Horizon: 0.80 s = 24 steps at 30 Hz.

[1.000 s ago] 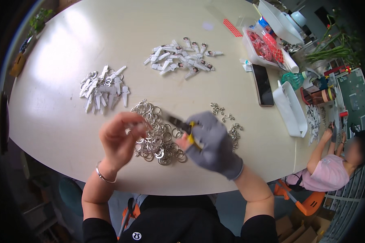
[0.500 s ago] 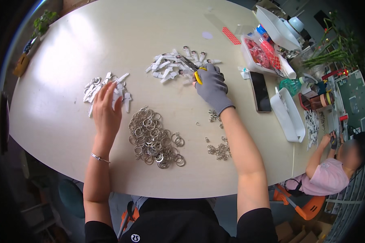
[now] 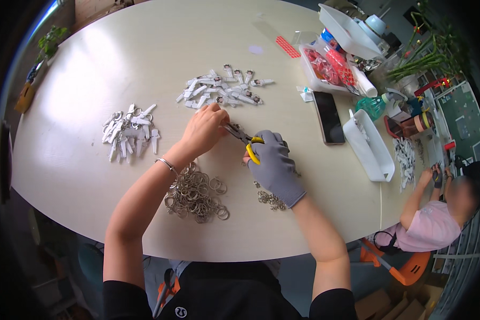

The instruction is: The person uses pliers to attach small metal split rings to white plastic keychain charms. They repeatedly pick up a charm and a ring, use the pliers to open the ring, link it to the charm, and then close it. The finished keychains are placed in a pile on the table.

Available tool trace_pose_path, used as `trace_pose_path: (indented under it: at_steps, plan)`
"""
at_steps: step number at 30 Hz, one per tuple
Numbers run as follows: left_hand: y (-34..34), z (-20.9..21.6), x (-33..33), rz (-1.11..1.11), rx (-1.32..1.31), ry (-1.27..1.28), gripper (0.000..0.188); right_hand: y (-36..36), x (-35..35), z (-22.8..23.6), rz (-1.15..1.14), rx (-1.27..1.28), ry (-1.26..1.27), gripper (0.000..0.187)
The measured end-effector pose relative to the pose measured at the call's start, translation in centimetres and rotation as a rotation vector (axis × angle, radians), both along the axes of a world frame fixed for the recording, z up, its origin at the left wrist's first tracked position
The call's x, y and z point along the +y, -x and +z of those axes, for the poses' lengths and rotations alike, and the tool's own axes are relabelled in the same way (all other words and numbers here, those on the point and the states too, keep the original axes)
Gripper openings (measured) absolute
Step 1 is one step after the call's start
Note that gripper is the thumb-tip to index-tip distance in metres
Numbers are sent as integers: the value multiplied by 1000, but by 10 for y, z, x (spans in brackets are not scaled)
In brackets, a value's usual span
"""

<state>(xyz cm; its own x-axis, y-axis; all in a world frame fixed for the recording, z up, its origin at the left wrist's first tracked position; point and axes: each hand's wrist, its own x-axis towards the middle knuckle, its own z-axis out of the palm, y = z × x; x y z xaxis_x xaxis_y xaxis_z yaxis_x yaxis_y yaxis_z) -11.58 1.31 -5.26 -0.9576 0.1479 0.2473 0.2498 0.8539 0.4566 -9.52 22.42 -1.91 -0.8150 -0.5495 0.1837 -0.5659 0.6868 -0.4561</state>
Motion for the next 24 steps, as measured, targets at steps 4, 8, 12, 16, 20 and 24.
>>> trace_pose_path:
  at_steps: [4, 8, 12, 16, 20, 24]
  plan:
    - [-4, -6, -3, 21, -40, -37, 20, -14, 1, -6, -67, 85, -40, 19]
    - [-25, -1, -14, 3, -35, -62, 17, -15, -3, -21, -95, 113, -63, 21]
    - [-54, -2, -12, 23, 124, -72, 16, -15, -7, -22, -51, 141, -73, 18]
    - [-72, 18, -10, -46, -128, -346, 15, -20, -3, -14, -28, 150, 26, 14]
    - [-85, 32, -8, -86, -601, -869, 23, -36, -10, 15, 45, 170, 183, 16]
    - [-98, 44, -8, -136, -823, -1115, 25, -48, -21, 27, 114, 293, 131, 20]
